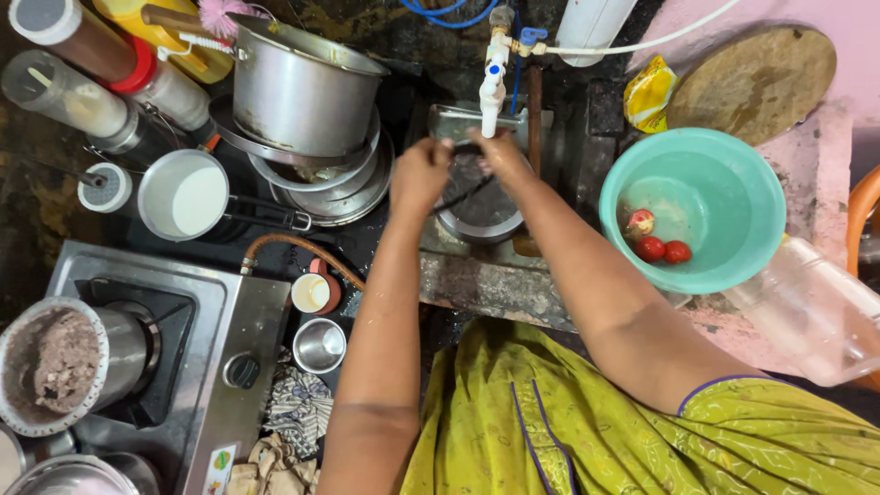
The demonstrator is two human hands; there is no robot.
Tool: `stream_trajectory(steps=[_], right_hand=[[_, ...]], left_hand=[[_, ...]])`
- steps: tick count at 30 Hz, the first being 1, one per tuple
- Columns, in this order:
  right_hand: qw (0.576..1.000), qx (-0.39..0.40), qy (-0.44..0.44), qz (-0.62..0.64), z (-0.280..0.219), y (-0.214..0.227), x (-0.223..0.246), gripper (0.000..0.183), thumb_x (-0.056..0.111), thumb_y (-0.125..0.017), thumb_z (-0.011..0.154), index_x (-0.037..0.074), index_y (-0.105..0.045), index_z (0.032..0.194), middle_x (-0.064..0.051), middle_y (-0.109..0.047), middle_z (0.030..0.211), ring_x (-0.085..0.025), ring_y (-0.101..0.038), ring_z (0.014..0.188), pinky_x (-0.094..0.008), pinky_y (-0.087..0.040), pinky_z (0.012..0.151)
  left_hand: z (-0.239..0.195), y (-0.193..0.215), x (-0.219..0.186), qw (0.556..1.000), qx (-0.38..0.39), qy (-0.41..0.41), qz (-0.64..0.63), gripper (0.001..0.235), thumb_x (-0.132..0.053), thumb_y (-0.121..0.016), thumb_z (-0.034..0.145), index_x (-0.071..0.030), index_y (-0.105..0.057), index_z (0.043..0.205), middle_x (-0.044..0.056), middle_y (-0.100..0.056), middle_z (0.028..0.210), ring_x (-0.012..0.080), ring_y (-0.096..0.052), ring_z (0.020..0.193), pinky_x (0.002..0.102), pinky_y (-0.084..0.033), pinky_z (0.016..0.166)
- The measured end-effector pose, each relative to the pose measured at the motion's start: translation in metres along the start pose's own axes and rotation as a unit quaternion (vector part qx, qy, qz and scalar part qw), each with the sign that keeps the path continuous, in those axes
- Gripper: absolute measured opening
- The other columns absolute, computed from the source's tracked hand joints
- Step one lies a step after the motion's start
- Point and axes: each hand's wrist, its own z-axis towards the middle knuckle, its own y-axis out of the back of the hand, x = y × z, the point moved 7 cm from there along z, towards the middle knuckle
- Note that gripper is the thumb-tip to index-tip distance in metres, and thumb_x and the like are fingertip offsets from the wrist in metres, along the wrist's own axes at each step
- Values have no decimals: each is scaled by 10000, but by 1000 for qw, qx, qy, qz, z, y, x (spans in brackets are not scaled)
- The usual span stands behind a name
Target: The person washes various kitchen items at a sink, including a metal cup, a pressure cooker lid, a rubber gasket, and a wooden spoon. They scrub the items with a sponge and rinse them under running water, placing the cleaned items into a nearby orange basin.
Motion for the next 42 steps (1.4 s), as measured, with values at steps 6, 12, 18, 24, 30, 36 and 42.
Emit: stream_trajectory(steps=[6, 12, 18, 24, 30, 36, 42], right_hand=[[996, 54, 48, -57, 3, -21, -2, 342, 403, -628, 959, 83, -745, 941, 41, -680, 750, -56, -566, 623, -267, -447, 564], [999, -2, -33, -9, 15, 10, 11, 324, 377, -618, 966, 74, -667, 862, 4, -575, 657, -139, -481, 566, -338, -369, 518], [990, 80, 115, -11, 45, -13, -41, 342, 351, -613, 1026, 46, -679, 886, 29, -638, 776, -105, -567, 698, -302, -436, 618], [983, -131, 19, -129, 48, 99, -33, 379, 377, -606, 955, 40, -689, 805, -18, -583, 610, -163, -540, 497, -366, -411, 462], [979, -75, -24, -190, -12, 107, 60, 489, 461, -639, 1026, 53, -655, 756, -18, -518, 573, -137, -450, 460, -330, -333, 436], [991, 23, 55, -124, 30, 42, 3, 186, 253, -702, 935, 76, -724, 883, -1, -701, 735, -71, -639, 557, -263, -485, 446], [999, -28, -25, -33, 38, 19, -38, 307, 317, -684, 965, 18, -637, 1019, -25, -605, 683, -139, -532, 490, -295, -363, 395]], left_hand=[[-9, -1, -5, 997, 21, -59, 42, 324, -370, -595, 950, -95, -722, 1069, 194, -722, 1118, 404, -666, 1052, 514, -507, 889], [-7, 15, 3, 995, -6, -98, -29, 308, -319, -572, 1009, -44, -684, 1093, 218, -719, 1130, 424, -663, 1076, 507, -514, 900], [-18, -15, 7, 997, 52, -44, -45, 353, -361, -534, 1015, -83, -695, 1160, 221, -736, 1103, 408, -685, 1061, 492, -515, 913], [37, -91, 40, 982, 76, -71, -158, 447, -401, -490, 1002, -47, -672, 1206, 236, -718, 1091, 428, -662, 1100, 475, -500, 929], [105, -164, 32, 972, 138, -6, -191, 508, -450, -491, 906, -62, -819, 878, 191, -807, 957, 346, -766, 1002, 429, -541, 922], [76, -115, 13, 987, 112, -107, -54, 426, -452, -591, 915, -98, -756, 1085, 208, -724, 1045, 394, -677, 1024, 474, -522, 849], [35, -31, 33, 988, 112, -57, -92, 463, -508, -593, 955, -89, -783, 1002, 176, -776, 980, 334, -741, 971, 421, -554, 834]])
